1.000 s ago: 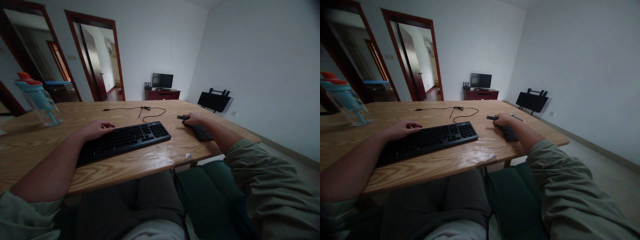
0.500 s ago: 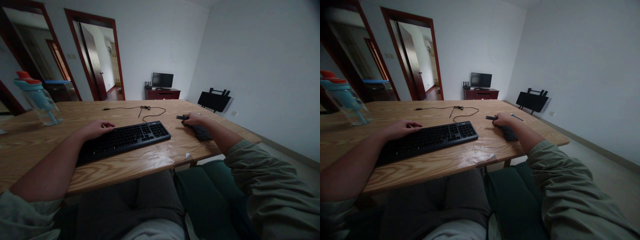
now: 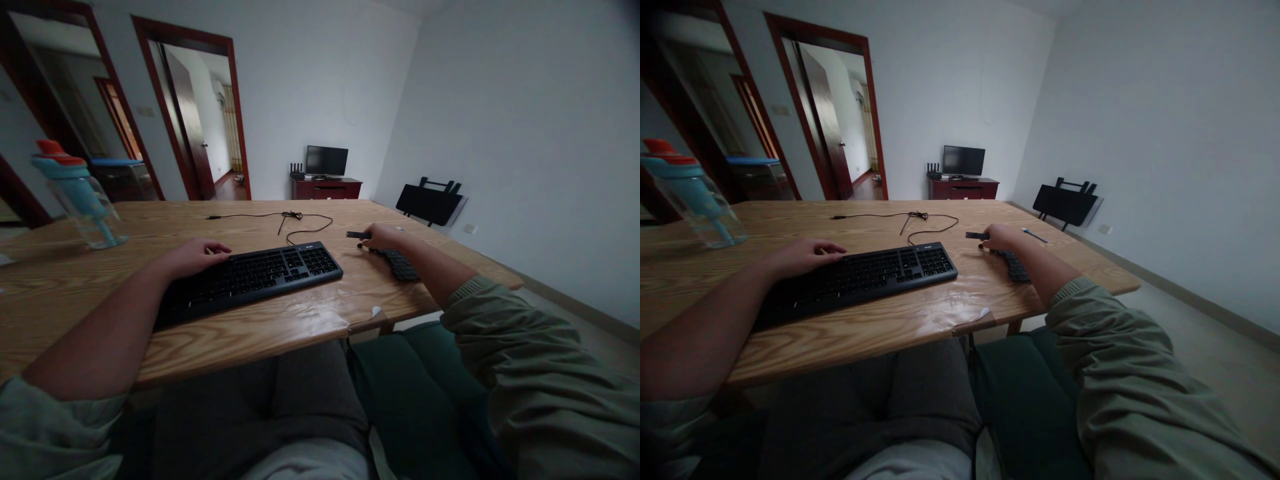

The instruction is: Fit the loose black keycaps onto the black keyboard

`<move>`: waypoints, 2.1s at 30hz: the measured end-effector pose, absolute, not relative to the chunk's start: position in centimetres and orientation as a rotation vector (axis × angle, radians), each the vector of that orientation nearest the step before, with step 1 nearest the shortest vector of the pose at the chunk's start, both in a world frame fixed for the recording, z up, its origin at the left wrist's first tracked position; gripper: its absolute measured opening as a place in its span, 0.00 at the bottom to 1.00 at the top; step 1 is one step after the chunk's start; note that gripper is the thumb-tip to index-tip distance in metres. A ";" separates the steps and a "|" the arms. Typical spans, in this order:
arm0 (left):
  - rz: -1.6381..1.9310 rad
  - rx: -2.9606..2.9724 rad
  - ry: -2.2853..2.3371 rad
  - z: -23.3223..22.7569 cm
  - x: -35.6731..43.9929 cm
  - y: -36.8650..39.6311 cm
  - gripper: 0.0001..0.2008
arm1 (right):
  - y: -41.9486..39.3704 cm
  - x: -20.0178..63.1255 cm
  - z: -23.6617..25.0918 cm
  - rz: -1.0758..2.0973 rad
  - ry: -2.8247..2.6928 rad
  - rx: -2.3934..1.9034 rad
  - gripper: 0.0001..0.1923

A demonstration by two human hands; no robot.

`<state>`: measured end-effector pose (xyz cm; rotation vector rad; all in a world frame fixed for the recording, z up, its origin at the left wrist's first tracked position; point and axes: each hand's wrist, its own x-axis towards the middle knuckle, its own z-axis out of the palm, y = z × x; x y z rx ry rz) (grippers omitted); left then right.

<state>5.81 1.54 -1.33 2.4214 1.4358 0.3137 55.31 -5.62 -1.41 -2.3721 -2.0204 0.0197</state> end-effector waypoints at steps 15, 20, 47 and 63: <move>0.308 2.426 1.408 -1.3 5.5 1.5 0.30 | -5.9 53.7 -1.6 0.048 -2.118 -2.353 0.12; 0.313 2.420 1.407 -1.5 5.5 1.6 0.30 | -5.2 54.9 -2.0 0.099 -2.088 -2.277 0.13; 0.333 2.426 1.407 -1.5 5.4 1.8 0.30 | -6.0 52.9 -1.1 0.184 -2.089 -2.256 0.11; 0.336 2.416 1.426 -1.2 5.8 1.4 0.31 | -3.7 54.4 -1.2 0.078 -2.163 -2.299 0.12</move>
